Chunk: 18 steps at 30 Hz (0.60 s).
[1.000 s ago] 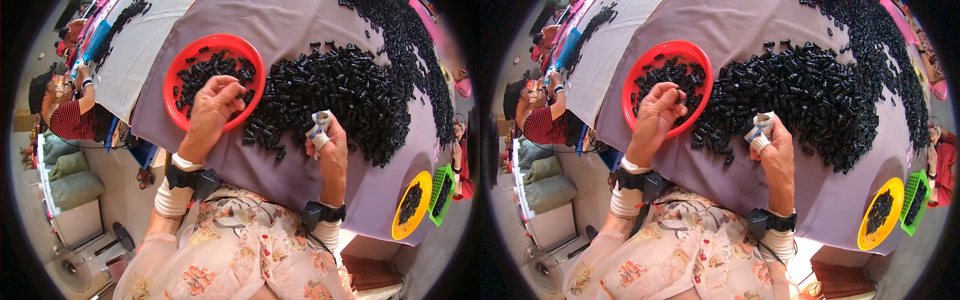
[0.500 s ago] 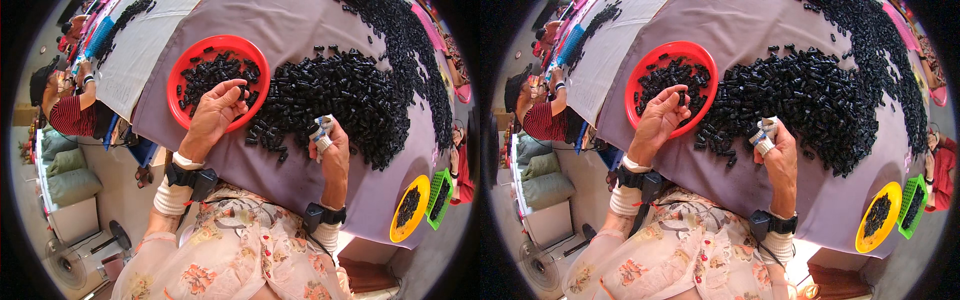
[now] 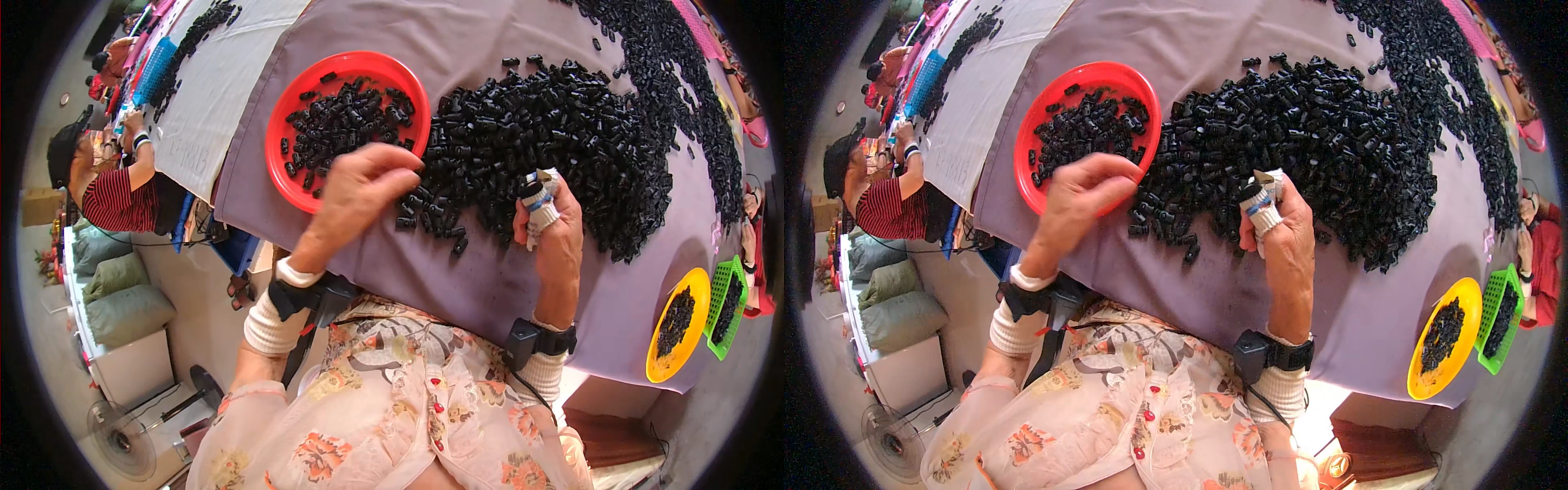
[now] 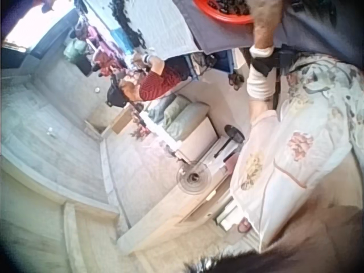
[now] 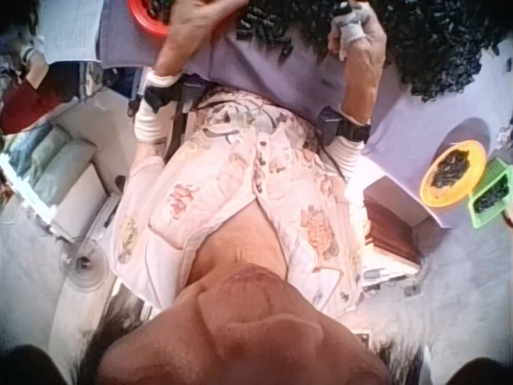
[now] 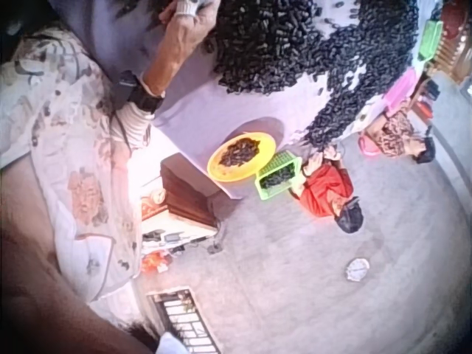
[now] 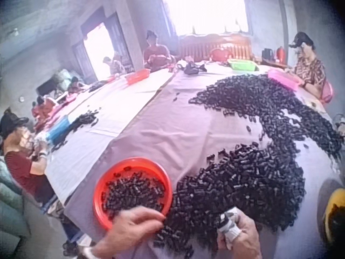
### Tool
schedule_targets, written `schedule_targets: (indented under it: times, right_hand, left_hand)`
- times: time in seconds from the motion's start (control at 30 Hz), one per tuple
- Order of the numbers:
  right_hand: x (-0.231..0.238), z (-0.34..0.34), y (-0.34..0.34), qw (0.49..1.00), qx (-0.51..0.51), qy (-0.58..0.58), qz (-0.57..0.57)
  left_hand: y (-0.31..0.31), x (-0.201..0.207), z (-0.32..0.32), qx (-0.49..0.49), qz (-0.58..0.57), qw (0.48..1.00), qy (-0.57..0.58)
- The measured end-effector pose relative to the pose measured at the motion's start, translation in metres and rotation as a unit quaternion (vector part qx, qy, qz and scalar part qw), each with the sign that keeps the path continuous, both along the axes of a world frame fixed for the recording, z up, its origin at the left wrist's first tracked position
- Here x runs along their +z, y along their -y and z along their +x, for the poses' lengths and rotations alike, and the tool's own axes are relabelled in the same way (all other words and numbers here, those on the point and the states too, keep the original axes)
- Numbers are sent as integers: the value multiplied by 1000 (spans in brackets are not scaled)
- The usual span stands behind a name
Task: The person picks up a black plastic toggle and a white and blue fabric sleeve by hand, fits them together, and places the assembled unit onto the table. They repeat this process, handling the components one at a time and occasionally moving piles of toggles aside.
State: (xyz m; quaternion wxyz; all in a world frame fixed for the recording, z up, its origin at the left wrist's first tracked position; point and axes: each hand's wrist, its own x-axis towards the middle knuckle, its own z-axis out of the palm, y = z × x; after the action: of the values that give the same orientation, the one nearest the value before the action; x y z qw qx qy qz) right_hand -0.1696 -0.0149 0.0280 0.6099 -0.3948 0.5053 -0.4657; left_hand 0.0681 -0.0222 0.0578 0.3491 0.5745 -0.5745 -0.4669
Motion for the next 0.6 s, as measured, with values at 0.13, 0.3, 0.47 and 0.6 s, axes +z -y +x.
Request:
schedule_targets:
  times: [0.13, 0.3, 0.47, 0.6]
  right_hand:
    - [-1, -2, -3, 1000, 1, 9, -9]
    - [2, -9, -4, 984, -51, 169, -6]
    - [0, -7, -3, 990, -27, 140, -21]
    - [-1, -4, -2, 994, -10, 112, -10]
  left_hand:
    - [-7, -22, -30, -204, -122, 964, 120]
    - [-18, -37, -43, -278, -171, 902, 284]
    - [-16, -40, -41, -291, -158, 890, 314]
    - [-17, -44, -41, -281, -173, 897, 294]
